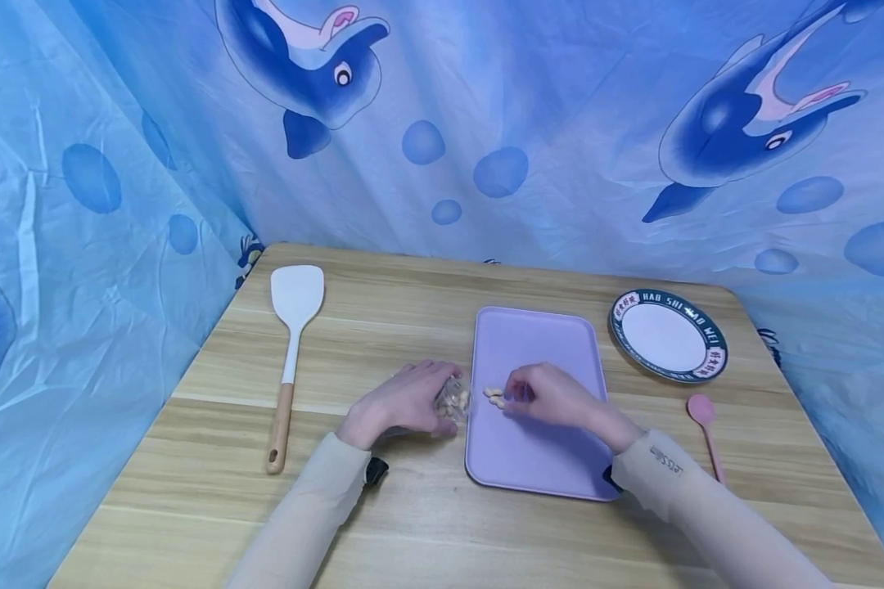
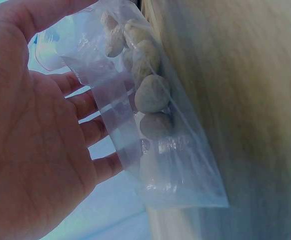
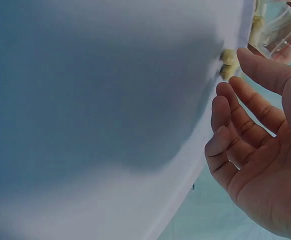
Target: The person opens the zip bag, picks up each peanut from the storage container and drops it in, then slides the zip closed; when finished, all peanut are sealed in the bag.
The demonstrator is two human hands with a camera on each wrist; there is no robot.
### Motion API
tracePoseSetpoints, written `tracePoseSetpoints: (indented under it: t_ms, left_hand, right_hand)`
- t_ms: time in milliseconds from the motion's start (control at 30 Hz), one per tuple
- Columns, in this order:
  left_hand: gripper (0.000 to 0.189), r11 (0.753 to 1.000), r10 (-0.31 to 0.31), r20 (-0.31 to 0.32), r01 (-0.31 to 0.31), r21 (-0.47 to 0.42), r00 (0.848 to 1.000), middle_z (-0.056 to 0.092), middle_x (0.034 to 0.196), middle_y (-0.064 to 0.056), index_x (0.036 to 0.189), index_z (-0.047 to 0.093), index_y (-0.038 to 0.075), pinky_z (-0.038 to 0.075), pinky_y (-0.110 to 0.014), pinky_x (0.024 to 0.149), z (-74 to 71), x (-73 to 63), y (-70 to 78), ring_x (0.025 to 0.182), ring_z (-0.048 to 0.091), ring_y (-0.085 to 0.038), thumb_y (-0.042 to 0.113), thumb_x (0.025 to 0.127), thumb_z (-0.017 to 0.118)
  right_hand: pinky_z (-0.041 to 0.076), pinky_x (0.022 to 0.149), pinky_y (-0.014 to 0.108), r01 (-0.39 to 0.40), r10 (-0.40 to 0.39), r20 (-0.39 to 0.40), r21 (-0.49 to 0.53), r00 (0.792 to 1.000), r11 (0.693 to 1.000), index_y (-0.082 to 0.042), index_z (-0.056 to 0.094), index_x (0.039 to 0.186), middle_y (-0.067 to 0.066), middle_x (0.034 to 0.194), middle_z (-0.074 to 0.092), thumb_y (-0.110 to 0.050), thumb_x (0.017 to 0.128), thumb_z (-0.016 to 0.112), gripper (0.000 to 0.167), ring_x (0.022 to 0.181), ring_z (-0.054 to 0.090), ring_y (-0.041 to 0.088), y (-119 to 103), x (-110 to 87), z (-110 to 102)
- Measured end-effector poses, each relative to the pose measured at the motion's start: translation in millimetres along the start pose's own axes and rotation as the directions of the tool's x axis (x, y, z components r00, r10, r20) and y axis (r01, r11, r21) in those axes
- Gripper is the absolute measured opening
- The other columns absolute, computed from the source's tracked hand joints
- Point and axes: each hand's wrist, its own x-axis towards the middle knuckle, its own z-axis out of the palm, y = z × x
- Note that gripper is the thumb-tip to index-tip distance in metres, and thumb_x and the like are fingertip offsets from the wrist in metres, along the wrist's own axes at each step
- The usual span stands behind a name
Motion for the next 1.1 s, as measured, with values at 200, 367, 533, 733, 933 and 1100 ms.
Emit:
tracePoseSetpoints:
  t_ms: [200, 367, 533, 733, 933, 1100]
  left_hand:
    - [0.085, 1.0, 0.013, -0.008, -0.013, 0.004, 1.0, 0.053, 0.142, -0.003, 0.144, 0.047, 0.014, 0.032, -0.052, 0.112, 0.1, 0.1, -1.2, 0.132, 0.046, -0.025, 0.042, 0.072, 0.083]
    - [0.083, 1.0, 0.016, -0.008, -0.016, 0.015, 1.0, 0.054, 0.141, -0.003, 0.143, 0.048, 0.014, 0.034, -0.049, 0.112, 0.8, 0.8, -1.7, 0.131, 0.046, -0.024, 0.043, 0.073, 0.082]
    - [0.083, 1.0, 0.015, -0.008, -0.015, 0.019, 1.0, 0.054, 0.14, -0.002, 0.143, 0.049, 0.014, 0.034, -0.048, 0.111, 0.8, 0.6, -1.2, 0.13, 0.047, -0.023, 0.043, 0.072, 0.082]
    - [0.083, 1.0, 0.012, -0.007, -0.011, 0.011, 1.0, 0.055, 0.14, -0.003, 0.143, 0.049, 0.014, 0.034, -0.048, 0.112, 0.3, -0.2, -0.4, 0.13, 0.047, -0.024, 0.043, 0.072, 0.082]
    - [0.084, 1.0, 0.008, -0.003, -0.008, 0.009, 1.0, 0.053, 0.143, -0.004, 0.144, 0.048, 0.013, 0.032, -0.048, 0.113, 0.7, 0.0, -0.6, 0.133, 0.045, -0.025, 0.042, 0.073, 0.082]
    - [0.085, 1.0, 0.006, -0.004, -0.006, 0.009, 1.0, 0.053, 0.144, -0.004, 0.144, 0.048, 0.013, 0.032, -0.048, 0.113, 0.3, -0.3, -0.8, 0.133, 0.045, -0.025, 0.042, 0.073, 0.082]
  right_hand:
    - [0.048, 0.062, 0.025, 0.0, 0.0, 0.025, -0.002, 1.0, 1.0, -0.014, 0.072, 0.089, -0.012, 0.074, 0.06, -0.019, 0.084, 0.081, 0.012, 0.067, 0.054, 0.005, 3.9, -1.6, 5.4]
    - [0.048, 0.062, 0.024, 0.0, 0.001, 0.024, -0.016, 1.0, 1.0, -0.014, 0.072, 0.089, -0.013, 0.073, 0.059, -0.018, 0.083, 0.081, 0.012, 0.066, 0.053, 0.004, 4.1, -1.4, 8.6]
    - [0.046, 0.06, 0.024, 0.011, -0.011, 0.021, -0.023, 1.0, 1.0, -0.013, 0.071, 0.087, -0.012, 0.07, 0.057, -0.016, 0.083, 0.081, 0.011, 0.064, 0.051, 0.004, 3.0, -0.7, 9.4]
    - [0.045, 0.059, 0.024, 0.006, -0.006, 0.021, -0.021, 1.0, 1.0, -0.014, 0.07, 0.086, -0.011, 0.07, 0.057, -0.014, 0.084, 0.08, 0.009, 0.063, 0.05, 0.004, 1.8, -0.5, 10.7]
    - [0.044, 0.058, 0.024, -0.007, 0.007, 0.024, -0.022, 1.0, 1.0, -0.015, 0.07, 0.085, -0.012, 0.07, 0.057, -0.014, 0.085, 0.079, 0.009, 0.062, 0.05, 0.004, 2.8, -0.1, 11.8]
    - [0.044, 0.059, 0.024, -0.002, 0.002, 0.02, -0.02, 1.0, 1.0, -0.015, 0.07, 0.085, -0.013, 0.07, 0.058, -0.013, 0.085, 0.079, 0.009, 0.063, 0.05, 0.004, 2.4, -0.4, 11.6]
